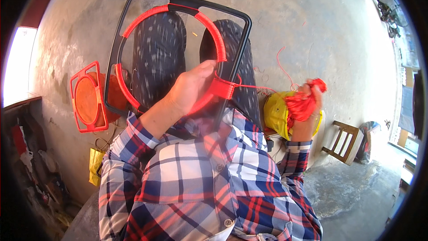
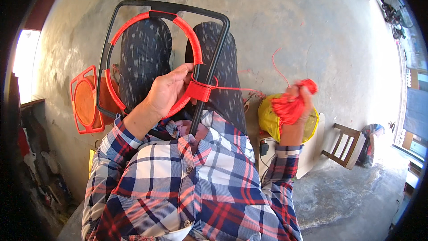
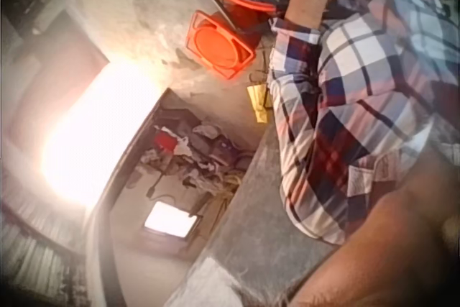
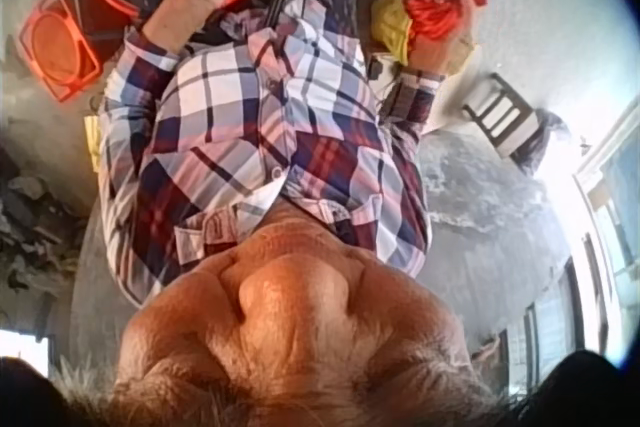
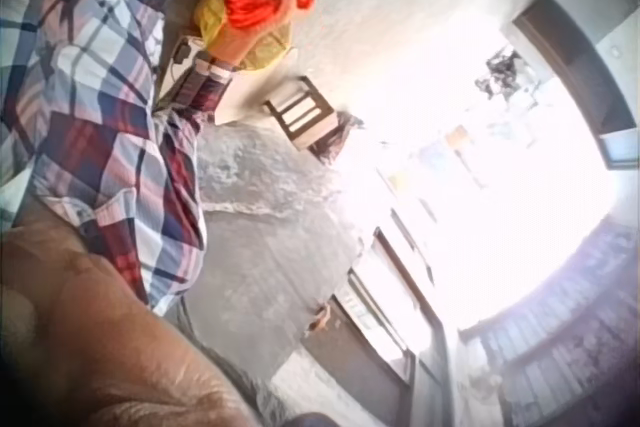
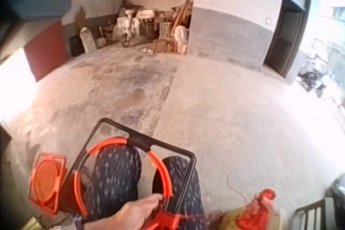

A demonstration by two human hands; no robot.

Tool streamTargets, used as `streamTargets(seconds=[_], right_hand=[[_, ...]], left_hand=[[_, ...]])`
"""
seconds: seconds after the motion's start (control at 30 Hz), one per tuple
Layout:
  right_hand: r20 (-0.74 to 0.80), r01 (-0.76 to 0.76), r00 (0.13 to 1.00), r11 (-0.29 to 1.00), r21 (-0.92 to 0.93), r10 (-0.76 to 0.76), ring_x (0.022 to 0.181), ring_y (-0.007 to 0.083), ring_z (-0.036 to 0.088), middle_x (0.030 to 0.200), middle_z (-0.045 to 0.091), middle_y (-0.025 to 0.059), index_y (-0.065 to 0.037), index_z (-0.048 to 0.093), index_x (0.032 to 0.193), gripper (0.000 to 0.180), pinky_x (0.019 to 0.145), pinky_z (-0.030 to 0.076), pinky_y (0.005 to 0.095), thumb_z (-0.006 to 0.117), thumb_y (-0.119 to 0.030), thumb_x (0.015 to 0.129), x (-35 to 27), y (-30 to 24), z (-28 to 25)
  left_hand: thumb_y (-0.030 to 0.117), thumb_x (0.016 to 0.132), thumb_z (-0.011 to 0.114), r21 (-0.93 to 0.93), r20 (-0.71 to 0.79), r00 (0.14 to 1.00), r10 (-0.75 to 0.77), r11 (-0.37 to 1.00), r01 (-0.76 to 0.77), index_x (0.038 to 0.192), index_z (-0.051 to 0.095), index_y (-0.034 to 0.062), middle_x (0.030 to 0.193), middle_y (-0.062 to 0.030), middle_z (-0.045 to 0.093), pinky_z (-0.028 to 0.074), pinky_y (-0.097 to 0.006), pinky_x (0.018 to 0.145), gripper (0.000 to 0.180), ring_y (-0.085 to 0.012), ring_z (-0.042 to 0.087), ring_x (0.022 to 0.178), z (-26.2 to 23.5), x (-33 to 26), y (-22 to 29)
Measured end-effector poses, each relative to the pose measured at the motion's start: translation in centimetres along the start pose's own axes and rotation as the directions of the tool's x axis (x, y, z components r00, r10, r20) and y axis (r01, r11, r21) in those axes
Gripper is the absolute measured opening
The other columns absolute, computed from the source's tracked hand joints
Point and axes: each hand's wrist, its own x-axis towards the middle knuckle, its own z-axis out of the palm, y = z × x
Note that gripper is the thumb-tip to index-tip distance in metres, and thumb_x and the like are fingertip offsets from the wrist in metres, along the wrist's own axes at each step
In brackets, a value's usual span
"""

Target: The person winds a red plastic cord around a black circular frame by hand.

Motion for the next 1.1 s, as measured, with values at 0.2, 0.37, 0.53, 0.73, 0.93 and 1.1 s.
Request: streamTargets(seconds=[0.2, 0.37, 0.53, 0.73, 0.93, 1.1], right_hand=[[0.094, -0.295, 0.837, 0.590, -0.752, 0.539, 0.061, 0.0119, 0.059, 0.071, 0.063, 0.0050, 0.002, 0.061, 0.102, 0.025, 0.058, 0.047, 0.0260, 0.066, -0.011, 0.081, -1.7, 6.5, 10.6], [-0.009, -0.288, 0.933, 0.728, -0.622, 0.361, 0.058, 0.0113, 0.058, 0.068, 0.063, 0.0053, -0.003, 0.062, 0.082, 0.010, 0.056, 0.045, 0.0258, 0.067, -0.011, 0.081, -1.7, 6.5, 8.4], [-0.080, -0.320, 0.939, 0.760, -0.566, 0.335, 0.055, 0.0109, 0.056, 0.064, 0.062, 0.0046, -0.004, 0.060, 0.074, 0.012, 0.053, 0.044, 0.0262, 0.067, -0.010, 0.082, -3.3, 6.3, 8.9], [-0.013, -0.187, 0.970, 0.715, -0.674, 0.241, 0.055, 0.0110, 0.057, 0.063, 0.061, 0.0038, -0.003, 0.058, 0.074, 0.010, 0.055, 0.046, 0.0268, 0.065, -0.006, 0.081, -4.8, 6.8, 8.6], [-0.175, -0.384, 0.919, 0.694, -0.610, 0.354, 0.058, 0.0149, 0.059, 0.067, 0.061, 0.0069, -0.002, 0.059, 0.084, 0.011, 0.054, 0.047, 0.0288, 0.066, -0.010, 0.079, -0.7, 6.6, 4.8], [-0.091, -0.227, 0.973, 0.790, -0.569, 0.213, 0.075, 0.0174, 0.063, 0.087, 0.064, 0.0097, -0.004, 0.055, 0.105, 0.031, 0.066, 0.052, 0.0299, 0.067, -0.015, 0.079, 2.5, 4.2, 8.6]], left_hand=[[0.020, 0.086, 0.042, -0.026, 0.017, 1.000, -0.022, 0.999, 0.023, 0.121, 0.050, -0.0028, 0.105, -0.0122, 0.063, 0.052, -0.035, 0.073, 0.043, -0.0200, 0.063, 0.090, -0.6, 0.3, -0.4], [0.017, 0.087, 0.045, 0.087, -0.047, 0.992, -0.115, 0.989, 0.119, 0.106, 0.053, 0.0002, 0.092, -0.0115, 0.064, 0.050, -0.032, 0.050, 0.026, -0.0190, 0.064, 0.071, -0.7, 0.1, 0.0], [0.018, 0.088, 0.046, 0.046, -0.111, 0.986, -0.125, 0.990, 0.131, 0.096, 0.052, 0.0033, 0.085, -0.0093, 0.062, 0.043, -0.031, 0.044, 0.018, -0.0167, 0.060, 0.064, -0.8, 0.1, -0.1], [0.015, 0.084, 0.045, 0.009, -0.114, 0.984, -0.137, 0.990, 0.138, 0.093, 0.052, 0.0046, 0.083, -0.0090, 0.062, 0.039, -0.029, 0.042, 0.016, -0.0157, 0.055, 0.060, -1.1, -0.2, -0.1], [0.015, 0.082, 0.044, -0.035, -0.095, 0.978, -0.187, 0.982, 0.184, 0.097, 0.054, 0.0038, 0.085, -0.0094, 0.064, 0.043, -0.031, 0.043, 0.022, -0.0175, 0.057, 0.061, -1.3, 0.2, -0.2], [0.022, 0.086, 0.045, 0.076, -0.112, 0.981, -0.161, 0.983, 0.170, 0.108, 0.055, 0.0018, 0.094, -0.0107, 0.063, 0.051, -0.033, 0.059, 0.032, -0.0189, 0.062, 0.077, -1.8, 0.2, -0.5]])
